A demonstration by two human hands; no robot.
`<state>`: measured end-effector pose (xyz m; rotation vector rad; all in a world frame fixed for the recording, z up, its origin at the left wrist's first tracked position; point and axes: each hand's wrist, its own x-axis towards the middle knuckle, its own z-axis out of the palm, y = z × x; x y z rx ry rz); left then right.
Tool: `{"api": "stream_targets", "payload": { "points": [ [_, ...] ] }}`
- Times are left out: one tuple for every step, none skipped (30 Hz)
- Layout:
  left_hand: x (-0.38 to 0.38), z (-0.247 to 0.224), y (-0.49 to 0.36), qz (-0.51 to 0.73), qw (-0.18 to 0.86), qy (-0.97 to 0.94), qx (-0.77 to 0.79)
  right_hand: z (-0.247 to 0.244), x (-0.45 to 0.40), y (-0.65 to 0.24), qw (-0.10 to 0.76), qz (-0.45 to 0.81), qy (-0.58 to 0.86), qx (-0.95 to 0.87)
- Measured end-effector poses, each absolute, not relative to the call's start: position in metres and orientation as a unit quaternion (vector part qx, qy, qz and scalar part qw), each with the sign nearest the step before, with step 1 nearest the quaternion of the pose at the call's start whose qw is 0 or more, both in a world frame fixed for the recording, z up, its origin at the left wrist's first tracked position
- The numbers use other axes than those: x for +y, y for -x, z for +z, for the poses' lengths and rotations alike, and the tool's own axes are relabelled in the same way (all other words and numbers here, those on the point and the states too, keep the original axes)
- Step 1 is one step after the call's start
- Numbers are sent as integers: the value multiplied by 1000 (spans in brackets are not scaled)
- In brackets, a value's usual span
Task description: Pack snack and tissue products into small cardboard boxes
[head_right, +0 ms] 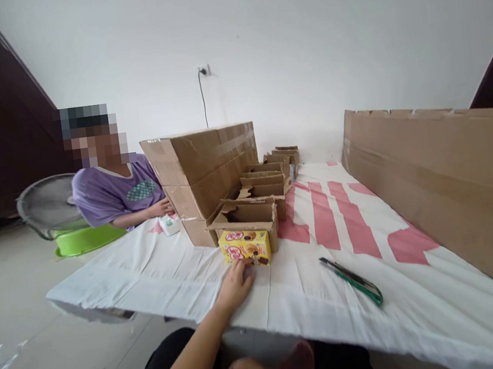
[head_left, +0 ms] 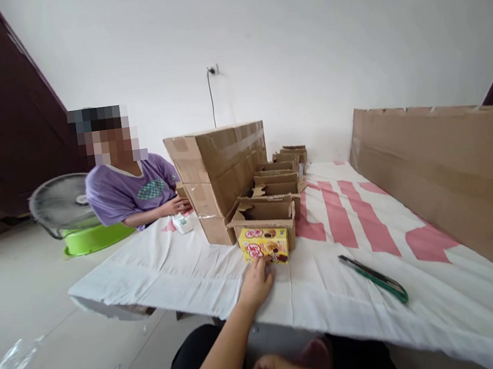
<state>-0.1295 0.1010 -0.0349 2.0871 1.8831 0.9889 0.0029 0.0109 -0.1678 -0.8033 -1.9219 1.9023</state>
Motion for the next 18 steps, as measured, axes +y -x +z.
{"api": "stream_targets", "payload": {
  "points": [
    [101, -35, 130, 326, 80, -699, 632, -174, 6, -10, 146, 673, 291, -665],
    [102, -36, 130, 321, 79, -699, 634, -181, 3, -18, 138, 678, 307, -654],
    [102, -37, 130, 315, 78, -699, 638, -188, 1, -29, 136, 681, 327, -641],
    [102, -37, 130, 308, 76, -698, 641, -195, 0, -41, 142, 681, 351, -627],
    [103, -38, 129, 302, 74, -698, 645, -200, 1, -54, 155, 678, 377, -611],
    [103, -38, 128, 295, 71, -698, 648, -205, 3, -67, 175, 672, 404, -596],
    [103, -37, 128, 289, 67, -699, 651, -209, 5, -81, 197, 665, 427, -581],
    [103, -37, 127, 283, 63, -700, 653, -212, 8, -94, 220, 656, 447, -567],
    [102, -36, 126, 279, 58, -701, 654, -213, 11, -105, 244, 647, 462, -555],
    [102, -35, 125, 275, 53, -702, 654, -213, 13, -115, 266, 639, 474, -545],
    [101, -34, 124, 273, 48, -703, 655, -212, 14, -122, 284, 632, 482, -537],
    [101, -33, 123, 271, 43, -704, 655, -210, 14, -128, 298, 628, 486, -530],
    [100, -32, 123, 270, 39, -704, 655, -209, 13, -131, 308, 625, 488, -526],
    [100, -32, 122, 270, 36, -704, 656, -208, 11, -133, 314, 624, 488, -523],
    [100, -32, 122, 270, 33, -704, 656, -207, 8, -132, 315, 624, 487, -524],
    [100, -32, 122, 270, 32, -703, 657, -207, 5, -131, 313, 624, 486, -526],
    [100, -32, 122, 271, 31, -702, 658, -207, 3, -129, 308, 624, 485, -530],
    [100, -33, 122, 273, 32, -701, 658, -208, 1, -126, 300, 623, 484, -536]
  ]
}}
